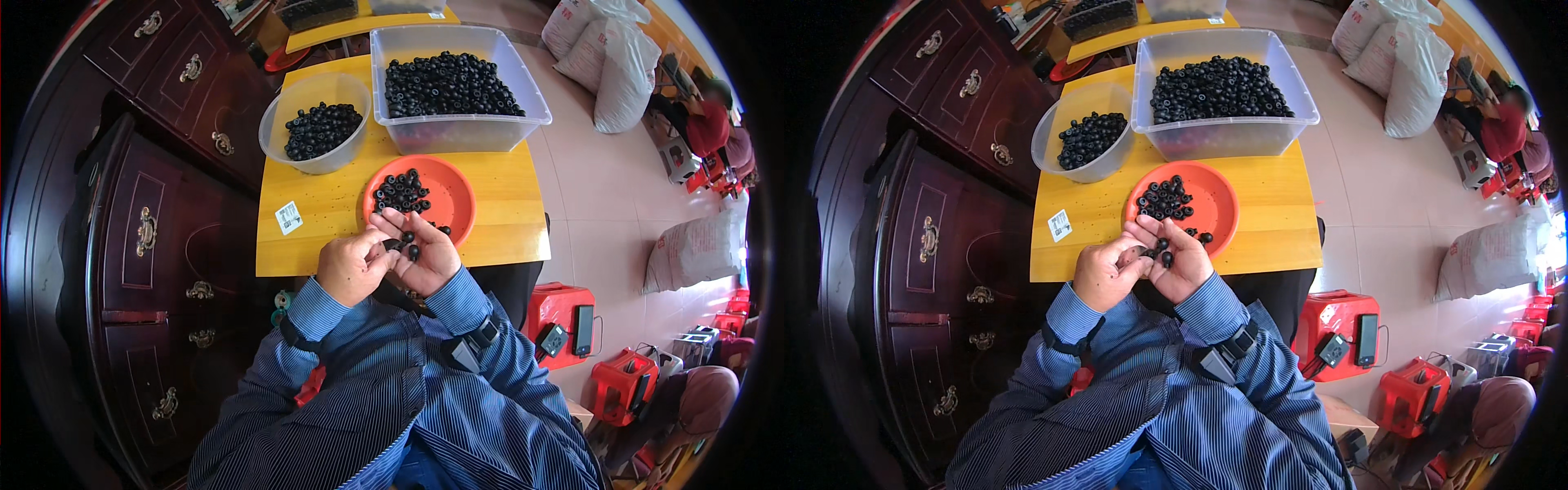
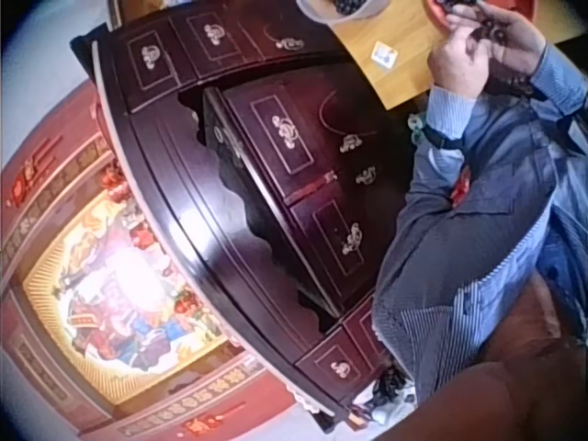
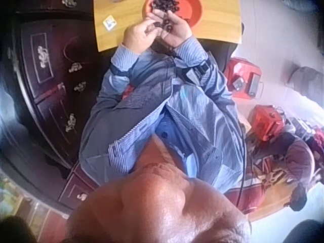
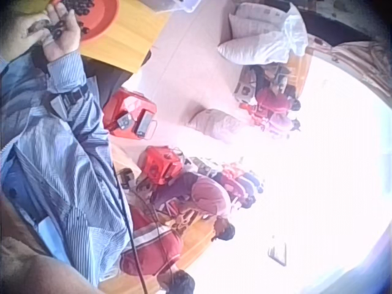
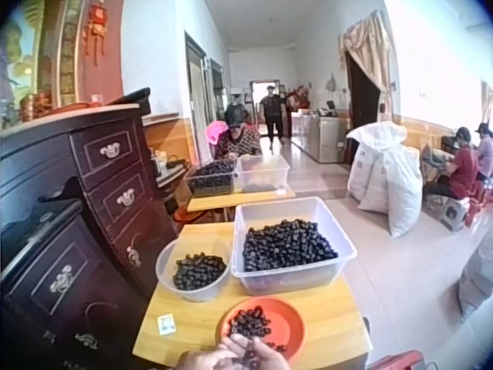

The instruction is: Sorting small black rubber parts into a bowl on a table.

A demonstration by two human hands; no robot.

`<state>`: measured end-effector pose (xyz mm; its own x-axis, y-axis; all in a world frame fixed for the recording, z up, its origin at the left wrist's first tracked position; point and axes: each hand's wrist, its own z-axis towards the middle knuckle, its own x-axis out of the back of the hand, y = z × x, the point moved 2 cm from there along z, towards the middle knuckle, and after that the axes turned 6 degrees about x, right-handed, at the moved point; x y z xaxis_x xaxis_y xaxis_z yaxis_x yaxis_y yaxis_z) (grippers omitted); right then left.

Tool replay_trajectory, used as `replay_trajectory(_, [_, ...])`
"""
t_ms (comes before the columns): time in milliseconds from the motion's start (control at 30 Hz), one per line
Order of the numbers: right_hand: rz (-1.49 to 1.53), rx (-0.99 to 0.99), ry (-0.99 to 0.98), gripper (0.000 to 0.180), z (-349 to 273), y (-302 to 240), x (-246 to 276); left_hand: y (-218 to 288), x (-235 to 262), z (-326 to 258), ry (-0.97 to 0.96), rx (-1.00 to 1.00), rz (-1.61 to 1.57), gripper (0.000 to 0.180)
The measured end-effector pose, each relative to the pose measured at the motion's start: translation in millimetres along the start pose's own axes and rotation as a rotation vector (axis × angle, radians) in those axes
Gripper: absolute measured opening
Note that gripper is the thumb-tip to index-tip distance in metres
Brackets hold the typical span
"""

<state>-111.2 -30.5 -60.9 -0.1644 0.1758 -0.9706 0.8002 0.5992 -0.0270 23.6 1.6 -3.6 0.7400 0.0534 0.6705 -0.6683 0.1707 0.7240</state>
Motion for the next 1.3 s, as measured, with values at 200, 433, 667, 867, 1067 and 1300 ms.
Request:
replay_trajectory(200, [-0.047,-0.034,0.035,0.032,-2.4,2.0,6.3,-1.8,6.0,1.8,0.165,0.010,-0.180,0.011])
replay_trajectory(433, [-0.106,-0.049,-0.033,0.025,-3.5,7.6,4.4,-0.5,1.1,1.8,0.255,-0.065,-0.117,0.015])
replay_trajectory(667, [-0.295,0.093,-0.146,0.019,-2.3,4.7,5.6,5.7,9.5,1.8,0.117,-0.056,-0.310,0.021])
replay_trajectory(867, [-0.345,0.124,-0.136,0.016,-7.7,4.4,-2.9,9.5,11.0,1.3,0.123,-0.089,-0.232,0.029])
replay_trajectory(1067, [-0.318,0.071,-0.146,0.014,-7.4,0.8,-1.7,13.5,4.6,3.4,0.194,-0.169,-0.142,0.032])
replay_trajectory(1300, [-0.255,0.063,-0.122,0.014,-10.1,3.7,1.0,7.2,7.0,0.2,0.276,-0.270,-0.125,0.015])
